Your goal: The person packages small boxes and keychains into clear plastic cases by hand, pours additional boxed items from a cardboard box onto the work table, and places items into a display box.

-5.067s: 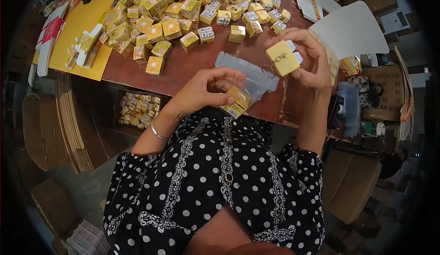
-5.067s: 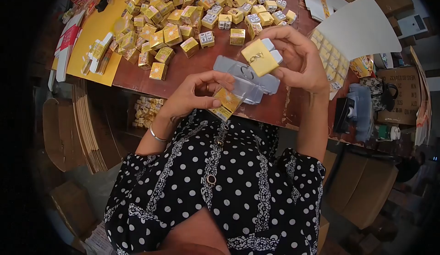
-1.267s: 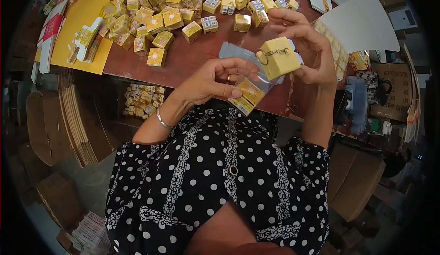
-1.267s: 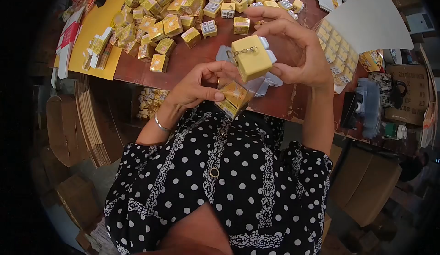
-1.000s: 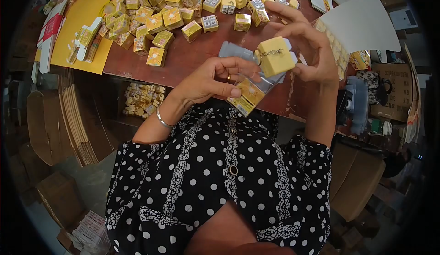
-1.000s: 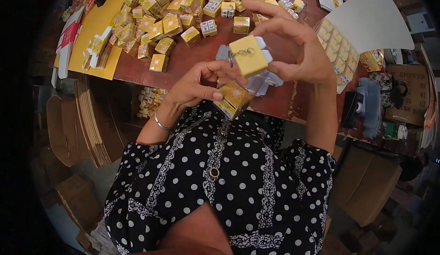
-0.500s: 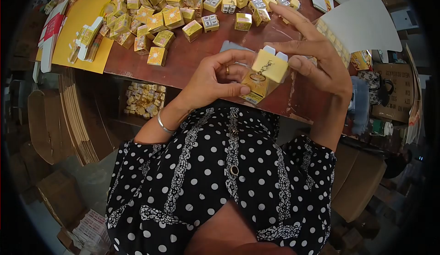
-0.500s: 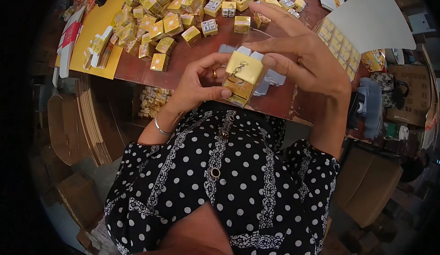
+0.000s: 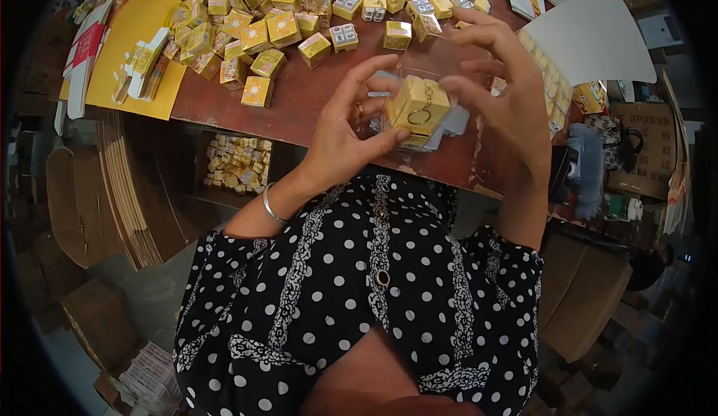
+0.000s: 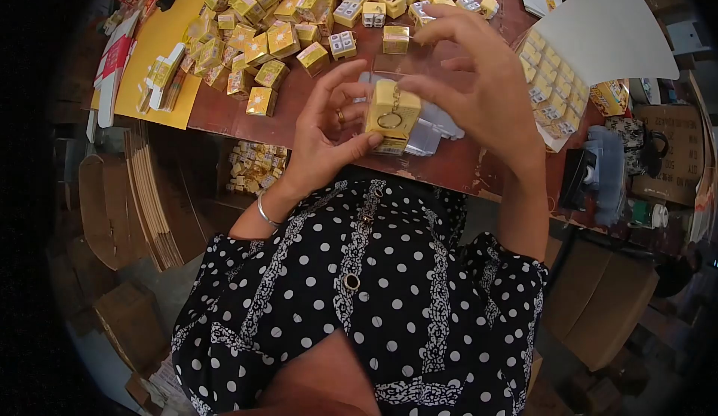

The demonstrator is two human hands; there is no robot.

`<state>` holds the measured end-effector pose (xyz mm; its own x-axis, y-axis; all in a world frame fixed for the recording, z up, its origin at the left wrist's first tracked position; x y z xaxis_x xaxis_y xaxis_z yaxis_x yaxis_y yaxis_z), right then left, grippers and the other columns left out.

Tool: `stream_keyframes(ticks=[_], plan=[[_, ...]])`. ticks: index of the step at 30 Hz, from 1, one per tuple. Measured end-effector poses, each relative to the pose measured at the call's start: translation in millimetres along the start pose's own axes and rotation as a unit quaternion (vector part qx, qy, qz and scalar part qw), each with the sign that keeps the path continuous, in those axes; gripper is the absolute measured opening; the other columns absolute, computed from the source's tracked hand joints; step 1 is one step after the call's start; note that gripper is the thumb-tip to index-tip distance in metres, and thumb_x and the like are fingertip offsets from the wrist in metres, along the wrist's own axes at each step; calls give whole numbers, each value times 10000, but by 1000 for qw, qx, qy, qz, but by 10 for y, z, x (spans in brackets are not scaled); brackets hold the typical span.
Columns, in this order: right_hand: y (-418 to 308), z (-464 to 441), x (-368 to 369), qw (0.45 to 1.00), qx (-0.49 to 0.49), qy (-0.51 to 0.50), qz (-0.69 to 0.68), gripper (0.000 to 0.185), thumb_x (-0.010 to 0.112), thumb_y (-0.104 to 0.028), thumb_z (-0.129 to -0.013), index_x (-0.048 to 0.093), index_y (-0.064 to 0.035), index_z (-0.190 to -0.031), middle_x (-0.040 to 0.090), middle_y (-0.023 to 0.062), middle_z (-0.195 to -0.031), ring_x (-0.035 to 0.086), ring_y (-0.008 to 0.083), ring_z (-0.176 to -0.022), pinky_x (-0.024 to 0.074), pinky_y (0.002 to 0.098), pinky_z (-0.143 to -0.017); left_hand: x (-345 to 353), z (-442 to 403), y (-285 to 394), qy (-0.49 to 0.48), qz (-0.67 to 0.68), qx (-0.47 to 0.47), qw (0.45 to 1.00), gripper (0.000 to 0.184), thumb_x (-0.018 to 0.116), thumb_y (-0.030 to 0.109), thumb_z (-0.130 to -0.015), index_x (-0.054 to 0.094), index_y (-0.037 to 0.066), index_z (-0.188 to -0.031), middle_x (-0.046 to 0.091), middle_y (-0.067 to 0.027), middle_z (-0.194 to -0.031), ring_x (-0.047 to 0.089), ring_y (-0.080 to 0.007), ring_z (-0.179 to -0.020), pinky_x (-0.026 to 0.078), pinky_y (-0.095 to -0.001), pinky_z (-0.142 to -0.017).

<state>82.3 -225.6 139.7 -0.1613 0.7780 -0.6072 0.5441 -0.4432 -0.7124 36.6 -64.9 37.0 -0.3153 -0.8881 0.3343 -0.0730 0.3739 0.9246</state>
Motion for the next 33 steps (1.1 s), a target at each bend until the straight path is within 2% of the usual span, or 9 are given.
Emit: stream_keyframes(ticks=[1,4,9,12,17,20,24,29,33], plan=[[178,54,-67,987,64,71,-127,372,753,-153,-882,643,-4,-1205,589,143,-1378,633,234,-1169,546,356,-948,6,0,31,-2,29,-3,1000,664,738,-49,-854,465,41,-1453,524,-89,-1335,586,-203,-1238,511,-334,-1031],[231,283,56,976,0,43,-213,496,776,-119,-863,595,15,-1304,575,132,-1388,613,214,-1190,548,355,-969,15,22,25,11,58,29,998,648,728,-27,-876,464,56,-1462,501,-76,-1318,597,-209,-1215,520,-323,-1012],[299,632,579,968,20,77,-239,482,719,-104,-911,561,32,-1346,554,169,-1406,598,240,-1231,520,347,-1012,93,33,-92,-47,13,29,998,562,717,10,-905,501,40,-1423,475,-76,-1355,598,-214,-1206,528,-314,-1002],[366,713,586,951,30,125,-281,444,706,-73,-913,568,39,-1319,557,196,-1388,581,262,-1256,508,352,-1023,134,25,-131,-70,9,37,997,513,716,21,-911,527,37,-1389,471,-77,-1369,601,-205,-1187,527,-317,-1009],[341,767,602,921,31,201,-333,203,716,-74,-914,601,32,-1044,591,188,-1304,574,261,-1249,472,369,-1057,99,-25,-91,-58,-10,26,998,497,722,10,-905,530,42,-1362,494,-88,-1358,609,-188,-1147,533,-318,-1003],[305,748,584,928,-5,220,-300,200,711,-107,-937,565,12,-1008,627,194,-1237,569,259,-1218,457,411,-1056,90,-34,-136,-64,87,33,994,498,720,-6,-901,521,43,-1355,492,-107,-1371,597,-188,-1188,548,-323,-987],[356,749,525,950,-61,138,-275,218,747,-40,-887,574,6,-1011,647,165,-1173,562,260,-1203,441,414,-1072,95,-6,-98,-48,81,-3,996,504,715,-21,-901,510,33,-1357,574,-126,-1303,628,-187,-1160,566,-320,-947],[317,671,564,927,109,108,-342,157,701,71,-872,604,32,-990,647,122,-1100,598,204,-1129,484,350,-1021,84,46,-135,-36,56,-24,997,514,706,-27,-907,493,19,-1373,667,-138,-1190,673,-187,-1087,568,-309,-935],[316,632,474,938,108,101,-314,153,736,42,-858,647,37,-983,664,111,-1072,642,162,-1059,537,317,-966,129,63,-83,-45,30,-27,998,521,695,-31,-913,485,14,-1387,675,-155,-1191,675,-193,-1098,566,-309,-935]])
Point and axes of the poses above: each hand's wrist, its own z-axis away from the middle knuckle, its own x-axis out of the palm, y = z × x, the point moved 8 cm from there along -z, towards the middle knuckle
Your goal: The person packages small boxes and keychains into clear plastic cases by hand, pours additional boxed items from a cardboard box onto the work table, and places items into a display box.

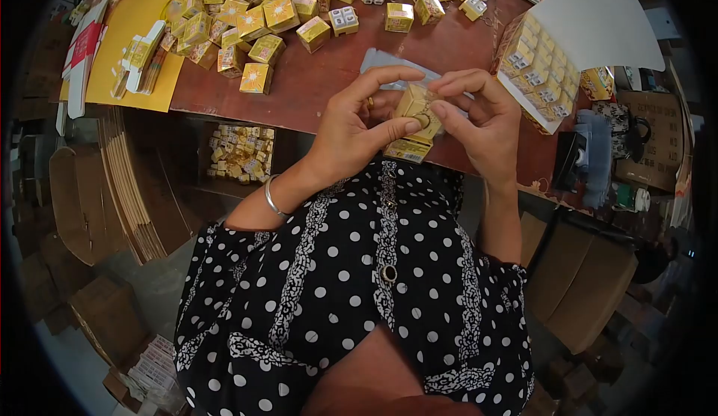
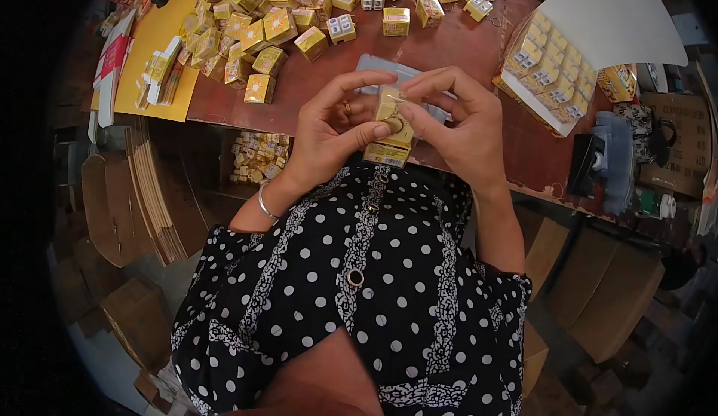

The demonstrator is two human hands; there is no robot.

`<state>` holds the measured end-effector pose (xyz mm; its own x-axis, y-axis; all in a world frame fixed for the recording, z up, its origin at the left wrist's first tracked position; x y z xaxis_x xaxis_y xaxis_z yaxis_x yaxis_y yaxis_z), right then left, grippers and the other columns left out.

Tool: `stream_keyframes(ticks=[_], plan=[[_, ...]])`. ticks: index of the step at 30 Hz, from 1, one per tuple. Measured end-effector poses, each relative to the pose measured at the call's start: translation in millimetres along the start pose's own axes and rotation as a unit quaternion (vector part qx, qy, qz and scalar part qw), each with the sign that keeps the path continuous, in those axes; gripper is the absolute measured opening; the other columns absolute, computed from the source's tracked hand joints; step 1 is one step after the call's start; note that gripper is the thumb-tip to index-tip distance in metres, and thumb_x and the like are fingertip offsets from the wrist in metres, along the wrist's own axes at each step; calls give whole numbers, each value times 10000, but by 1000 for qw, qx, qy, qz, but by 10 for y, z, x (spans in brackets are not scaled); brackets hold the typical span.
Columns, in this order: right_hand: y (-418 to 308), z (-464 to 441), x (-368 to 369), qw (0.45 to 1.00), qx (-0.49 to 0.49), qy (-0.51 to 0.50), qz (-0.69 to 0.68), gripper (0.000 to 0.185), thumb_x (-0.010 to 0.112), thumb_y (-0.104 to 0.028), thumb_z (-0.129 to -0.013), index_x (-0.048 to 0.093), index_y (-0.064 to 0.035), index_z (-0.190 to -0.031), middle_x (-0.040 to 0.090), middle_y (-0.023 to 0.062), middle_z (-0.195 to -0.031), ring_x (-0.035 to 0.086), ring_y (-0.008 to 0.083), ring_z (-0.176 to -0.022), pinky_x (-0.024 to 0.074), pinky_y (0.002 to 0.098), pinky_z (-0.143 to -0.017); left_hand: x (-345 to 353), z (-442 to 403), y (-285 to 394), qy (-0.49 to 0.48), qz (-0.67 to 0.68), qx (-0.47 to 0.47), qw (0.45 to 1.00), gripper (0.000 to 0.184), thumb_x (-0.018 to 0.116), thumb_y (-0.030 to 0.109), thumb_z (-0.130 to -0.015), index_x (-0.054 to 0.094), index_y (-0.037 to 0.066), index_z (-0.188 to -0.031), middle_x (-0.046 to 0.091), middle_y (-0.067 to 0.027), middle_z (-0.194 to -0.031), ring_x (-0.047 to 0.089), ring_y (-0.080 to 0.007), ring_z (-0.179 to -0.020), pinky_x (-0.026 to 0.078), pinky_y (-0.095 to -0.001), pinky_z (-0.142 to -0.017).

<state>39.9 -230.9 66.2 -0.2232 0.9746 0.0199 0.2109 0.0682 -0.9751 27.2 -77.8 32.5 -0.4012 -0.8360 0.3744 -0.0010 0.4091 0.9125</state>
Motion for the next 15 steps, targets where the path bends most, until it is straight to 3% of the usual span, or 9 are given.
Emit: stream_keyframes(ticks=[5,9,13,15], plan=[[32,-60,-42,999,31,-27,-2,99,735,21,-873,679,47,-950,675,111,-1039,658,141,-982,549,283,-887,0,10,2,-6,-10,-3,1000,548,686,-37,-915,473,26,-1416,684,-150,-1181,681,-195,-1090,568,-311,-928],[87,-47,-51,999,31,-39,0,69,731,12,-881,687,46,-921,678,111,-1037,655,135,-970,539,270,-865,-21,12,9,-2,-26,18,999,429,662,-33,-933,554,13,-1346,594,-128,-1319,652,-189,-1143,556,-307,-959],[117,3,-76,998,-1,-55,-8,75,704,24,-899,693,53,-967,661,131,-1125,645,142,-1018,530,278,-889,-40,15,-35,-1,-13,13,1000,303,650,-24,-945,623,-9,-1247,487,-103,-1417,613,-183,-1201,544,-304,-987],[135,51,-64,998,-1,-58,-17,93,693,30,-905,692,58,-994,648,144,-1181,642,151,-1056,529,288,-914,-33,2,-61,5,6,11,1000,302,651,-24,-945,617,-9,-1245,496,-103,-1407,613,-184,-1200,545,-305,-985]])
Point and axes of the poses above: each hand's wrist, its own z-axis away from the middle knuckle, its own x-axis out of the palm, y = z × x, the point moved 8 cm from there along -z, towards the middle knuckle
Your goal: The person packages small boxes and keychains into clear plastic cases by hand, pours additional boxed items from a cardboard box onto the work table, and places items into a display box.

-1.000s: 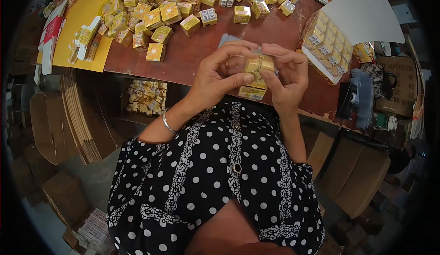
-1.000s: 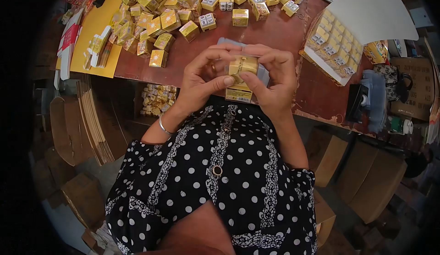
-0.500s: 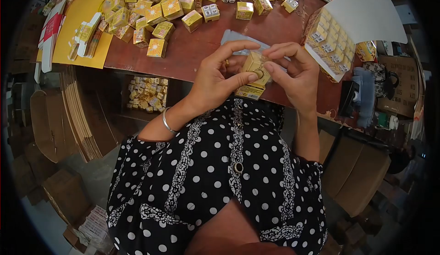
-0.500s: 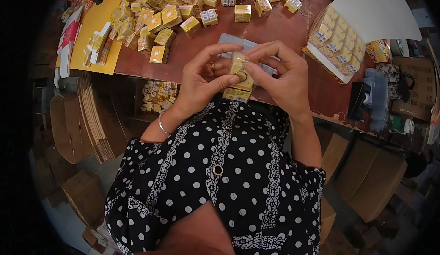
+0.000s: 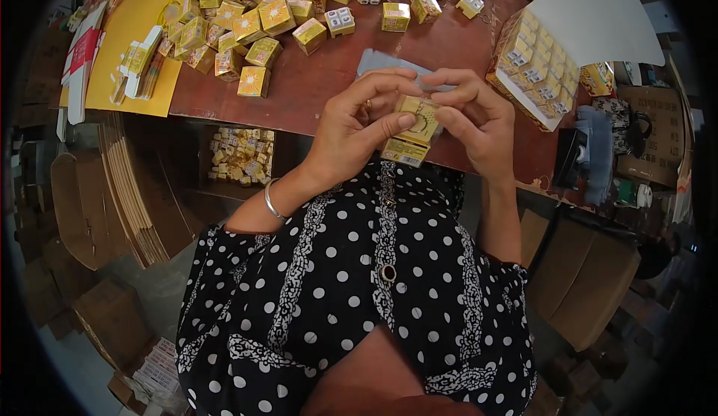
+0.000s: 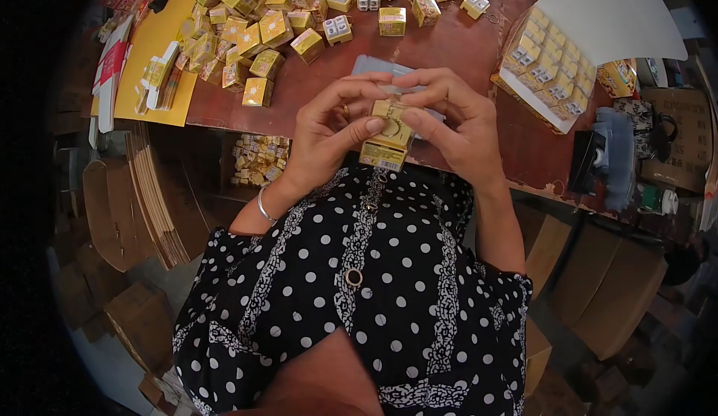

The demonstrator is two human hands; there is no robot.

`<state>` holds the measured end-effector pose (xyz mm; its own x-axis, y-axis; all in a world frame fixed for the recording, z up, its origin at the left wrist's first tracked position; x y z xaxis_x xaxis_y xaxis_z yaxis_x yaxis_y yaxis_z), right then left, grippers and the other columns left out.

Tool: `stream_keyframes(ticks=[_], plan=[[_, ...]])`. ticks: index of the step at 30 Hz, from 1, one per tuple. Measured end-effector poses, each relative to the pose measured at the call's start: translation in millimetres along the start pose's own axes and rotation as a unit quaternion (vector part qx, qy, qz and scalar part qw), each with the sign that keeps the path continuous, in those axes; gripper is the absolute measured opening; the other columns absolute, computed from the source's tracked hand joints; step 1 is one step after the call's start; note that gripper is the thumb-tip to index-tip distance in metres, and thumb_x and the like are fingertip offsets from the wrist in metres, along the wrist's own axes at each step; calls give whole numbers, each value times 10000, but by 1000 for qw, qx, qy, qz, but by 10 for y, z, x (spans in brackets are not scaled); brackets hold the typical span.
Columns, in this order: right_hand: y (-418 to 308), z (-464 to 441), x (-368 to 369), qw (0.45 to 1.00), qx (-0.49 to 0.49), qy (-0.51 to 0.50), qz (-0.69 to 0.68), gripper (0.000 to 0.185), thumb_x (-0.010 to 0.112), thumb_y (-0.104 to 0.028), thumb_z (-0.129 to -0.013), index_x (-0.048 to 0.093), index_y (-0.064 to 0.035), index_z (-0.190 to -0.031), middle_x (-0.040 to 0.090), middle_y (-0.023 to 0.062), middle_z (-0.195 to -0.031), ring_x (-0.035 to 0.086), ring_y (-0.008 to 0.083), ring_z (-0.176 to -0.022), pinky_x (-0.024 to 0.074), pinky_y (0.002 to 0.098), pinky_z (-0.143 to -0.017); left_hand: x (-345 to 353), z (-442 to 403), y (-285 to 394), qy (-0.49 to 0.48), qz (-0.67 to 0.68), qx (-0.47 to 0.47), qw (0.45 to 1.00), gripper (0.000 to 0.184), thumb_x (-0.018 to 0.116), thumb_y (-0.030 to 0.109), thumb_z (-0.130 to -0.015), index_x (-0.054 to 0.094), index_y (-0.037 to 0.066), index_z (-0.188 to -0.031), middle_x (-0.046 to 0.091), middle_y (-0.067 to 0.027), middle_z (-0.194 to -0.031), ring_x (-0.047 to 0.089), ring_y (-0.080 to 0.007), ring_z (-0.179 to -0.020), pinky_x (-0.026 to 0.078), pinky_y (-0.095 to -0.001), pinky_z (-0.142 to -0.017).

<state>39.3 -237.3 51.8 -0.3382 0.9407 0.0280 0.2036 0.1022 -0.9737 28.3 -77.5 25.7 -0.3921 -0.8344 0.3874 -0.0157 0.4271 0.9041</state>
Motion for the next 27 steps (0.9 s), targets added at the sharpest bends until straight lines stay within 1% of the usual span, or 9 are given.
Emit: stream_keyframes(ticks=[2,6,8,12,14,18,20,24,27], plan=[[24,77,21,999,3,25,-33,118,639,50,-925,667,62,-1039,586,193,-1329,602,216,-1194,499,321,-991,13,-24,-23,3,19,-2,1000,302,652,-24,-945,611,-9,-1244,504,-104,-1398,612,-186,-1198,547,-306,-982],[-4,174,55,998,-24,63,-20,233,632,48,-925,619,57,-1157,532,215,-1402,542,263,-1303,488,352,-1041,76,-96,-27,6,14,9,1000,309,654,-31,-941,593,-5,-1243,497,-107,-1398,606,-197,-1204,545,-308,-990],[-81,193,13,991,-15,125,-34,335,640,57,-913,555,47,-1236,515,220,-1419,500,287,-1351,483,370,-1065,127,-158,-14,3,17,16,1000,320,656,-35,-938,586,-2,-1249,487,-108,-1400,600,-199,-1212,544,-310,-995],[-81,215,-171,983,-75,161,-36,379,656,64,-900,517,31,-1252,500,224,-1435,493,283,-1356,488,364,-1056,237,-222,34,-4,-22,48,999,346,672,-49,-920,583,1,-1251,450,-115,-1410,570,-212,-1256,535,-325,-1016],[-71,221,-186,989,-64,130,-9,332,657,76,-894,530,20,-1197,487,231,-1444,503,284,-1347,495,359,-1045,274,-226,45,-8,-26,58,998,353,676,-54,-915,583,2,-1251,440,-116,-1413,561,-215,-1267,532,-332,-1022],[-19,242,-225,991,-90,97,9,317,650,67,-903,530,14,-1192,477,243,-1449,509,292,-1340,509,361,-1026,298,-212,14,-8,-40,51,998,352,677,-58,-913,585,2,-1247,442,-117,-1411,562,-221,-1268,529,-346,-1035],[-12,245,-232,989,-114,90,-37,356,690,83,-867,563,-6,-1188,513,188,-1415,553,247,-1286,536,372,-1012,308,-213,12,-12,-39,54,998,349,676,-57,-913,586,3,-1246,442,-117,-1410,560,-220,-1269,529,-348,-1037],[-71,255,-202,987,-119,100,-26,330,680,91,-874,572,-1,-1172,519,188,-1403,554,254,-1288,537,370,-1008,308,-229,5,-15,-22,37,999,327,672,-54,-919,593,3,-1231,438,-115,-1414,556,-218,-1271,530,-347,-1034],[-37,256,-234,987,-82,126,-58,322,686,83,-877,579,-3,-1169,528,184,-1383,559,260,-1283,533,365,-1010,297,-226,-20,-17,-15,25,999,310,667,-53,-923,597,3,-1219,436,-115,-1415,553,-216,-1273,534,-342,-1027]])
Point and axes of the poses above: each hand's wrist, its own z-axis away from the middle knuckle, its own x-axis out of the palm, y = z × x, the point moved 8 cm from there along -z, towards the middle knuckle
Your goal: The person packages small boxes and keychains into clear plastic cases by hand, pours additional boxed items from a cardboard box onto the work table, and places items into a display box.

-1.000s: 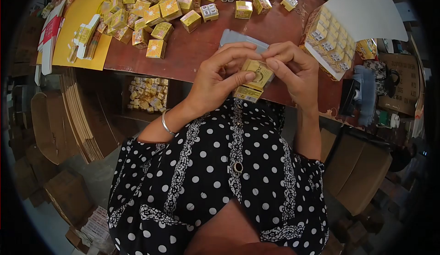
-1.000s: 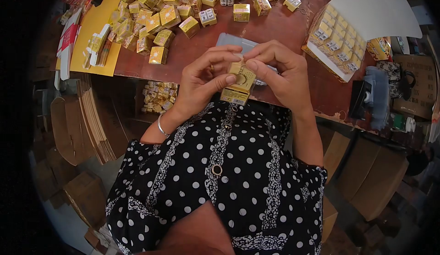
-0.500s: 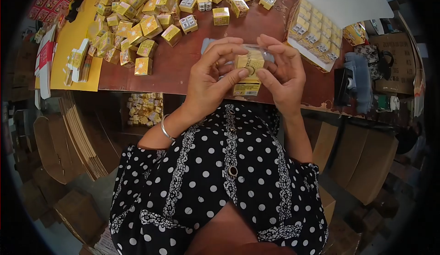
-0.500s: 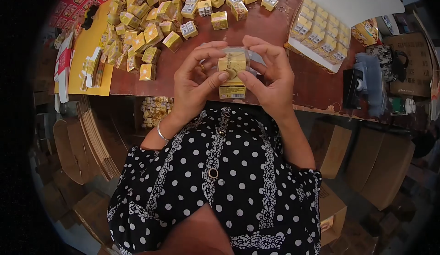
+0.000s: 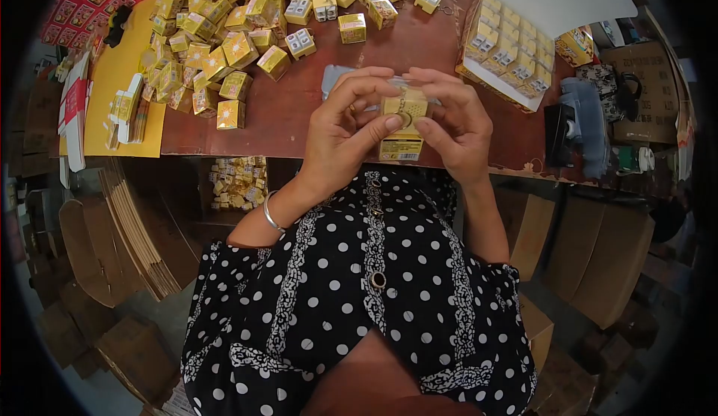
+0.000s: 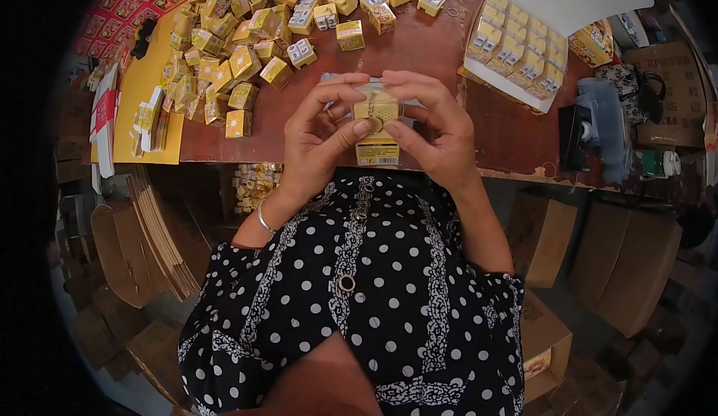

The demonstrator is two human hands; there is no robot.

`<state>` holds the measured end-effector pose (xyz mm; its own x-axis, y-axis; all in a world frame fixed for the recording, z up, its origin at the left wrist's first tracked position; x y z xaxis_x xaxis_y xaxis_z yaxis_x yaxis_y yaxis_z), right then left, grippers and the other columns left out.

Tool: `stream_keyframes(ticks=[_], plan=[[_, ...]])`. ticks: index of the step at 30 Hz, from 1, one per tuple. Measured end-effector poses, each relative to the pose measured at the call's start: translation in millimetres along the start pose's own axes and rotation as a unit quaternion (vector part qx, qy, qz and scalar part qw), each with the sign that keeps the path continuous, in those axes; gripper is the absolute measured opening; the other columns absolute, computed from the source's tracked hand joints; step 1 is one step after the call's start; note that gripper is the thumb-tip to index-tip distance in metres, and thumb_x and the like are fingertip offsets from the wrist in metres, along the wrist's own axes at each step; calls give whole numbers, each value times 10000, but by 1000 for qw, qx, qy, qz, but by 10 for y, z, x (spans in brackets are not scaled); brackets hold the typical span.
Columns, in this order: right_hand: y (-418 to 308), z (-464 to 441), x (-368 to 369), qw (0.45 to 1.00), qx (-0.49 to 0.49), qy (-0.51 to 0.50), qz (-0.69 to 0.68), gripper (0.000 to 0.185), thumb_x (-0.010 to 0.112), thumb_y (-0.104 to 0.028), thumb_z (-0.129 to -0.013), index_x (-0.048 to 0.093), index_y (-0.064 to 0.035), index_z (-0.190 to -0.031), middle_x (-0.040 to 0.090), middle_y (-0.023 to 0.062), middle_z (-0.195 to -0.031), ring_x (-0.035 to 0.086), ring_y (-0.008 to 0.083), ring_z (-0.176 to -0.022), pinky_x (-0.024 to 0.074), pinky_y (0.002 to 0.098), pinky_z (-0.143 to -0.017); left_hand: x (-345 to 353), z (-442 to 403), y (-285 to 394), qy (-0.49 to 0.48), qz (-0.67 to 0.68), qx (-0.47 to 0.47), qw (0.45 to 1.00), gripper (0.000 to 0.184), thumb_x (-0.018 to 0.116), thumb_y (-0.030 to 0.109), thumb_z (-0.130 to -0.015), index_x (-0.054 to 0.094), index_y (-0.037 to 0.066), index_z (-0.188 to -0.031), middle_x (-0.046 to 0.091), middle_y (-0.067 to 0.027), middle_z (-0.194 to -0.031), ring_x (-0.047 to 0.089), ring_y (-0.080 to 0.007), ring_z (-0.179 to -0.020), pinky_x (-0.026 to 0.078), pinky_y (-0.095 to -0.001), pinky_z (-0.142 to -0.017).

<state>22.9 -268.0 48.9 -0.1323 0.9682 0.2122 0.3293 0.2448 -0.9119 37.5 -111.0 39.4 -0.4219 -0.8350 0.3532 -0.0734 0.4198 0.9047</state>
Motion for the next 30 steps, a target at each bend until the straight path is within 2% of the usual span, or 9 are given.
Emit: stream_keyframes(ticks=[6,8,9,11,14,16,19,22,30], plan=[[-24,81,-108,995,-29,-52,76,371,657,36,-909,519,26,-1252,502,238,-1422,534,311,-1320,530,374,-996,73,-11,-82,-24,-11,-11,1000,285,660,-69,-918,600,0,-1188,440,-114,-1417,544,-212,-1281,534,-340,-1021],[-224,92,-309,990,-28,26,138,374,636,20,-931,528,10,-1288,532,223,-1398,549,267,-1298,525,354,-994,77,-37,-112,-13,-8,-27,1000,276,658,-89,-909,602,-5,-1166,447,-115,-1424,545,-205,-1274,522,-340,-1018],[-292,113,-644,985,-61,134,91,318,635,-57,-965,571,2,-1271,617,167,-1298,612,203,-1189,553,318,-917,51,-54,-100,-22,-37,-22,999,275,660,-90,-908,601,-7,-1163,446,-117,-1431,547,-200,-1267,517,-336,-1014],[-543,320,-1550,912,-56,361,186,276,667,-143,-970,633,18,-1193,683,99,-1158,652,154,-1046,563,283,-797,19,-66,-94,-24,-41,-27,998,270,669,-87,-905,595,-15,-1154,445,-132,-1454,555,-191,-1240,507,-324,-1004],[-949,911,-2614,768,-67,532,350,207,698,-200,-959,710,0,-1014,708,39,-994,627,103,-837,514,249,-682,29,-41,-144,-36,-32,-52,997,257,674,-77,-907,593,-19,-1144,451,-144,-1454,554,-193,-1236,505,-322,-1009],[-1069,1312,-3231,715,-28,573,400,194,705,-200,-952,719,-7,-965,704,41,-992,600,94,-768,498,250,-665,38,-15,-205,-45,-14,-71,996,257,679,-70,-908,592,-17,-1144,464,-157,-1443,556,-202,-1235,505,-327,-1011],[-1098,1635,-3901,647,24,493,581,226,681,-224,-964,742,-7,-971,718,12,-887,626,101,-771,487,264,-677,87,-18,-277,-56,-7,-88,995,260,680,-68,-907,592,-14,-1145,469,-163,-1436,555,-207,-1237,506,-328,-1011],[-671,1737,-4243,763,277,378,446,279,669,-296,-959,744,-27,-960,714,7,-894,618,95,-766,477,271,-662,139,-18,-367,-55,-9,-106,993,263,686,-60,-906,591,-12,-1146,470,-168,-1431,557,-211,-1233,508,-325,-1010],[-389,1817,-4278,827,344,339,288,236,743,-263,-915,720,-40,-992,636,-27,-819,606,97,-758,476,255,-607,262,-20,-398,-71,-46,-126,988,258,712,-27,-903,591,-6,-1130,494,-170,-1405,572,-196,-1200,500,-311,-1000]])
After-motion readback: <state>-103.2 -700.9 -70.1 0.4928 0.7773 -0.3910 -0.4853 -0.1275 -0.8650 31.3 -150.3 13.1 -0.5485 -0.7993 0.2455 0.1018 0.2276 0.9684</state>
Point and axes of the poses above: each hand's wrist, its own z-axis away from the middle knuckle, its own x-axis out of the palm, y = z × x, the point moved 8 cm from there along -z, towards the middle knuckle
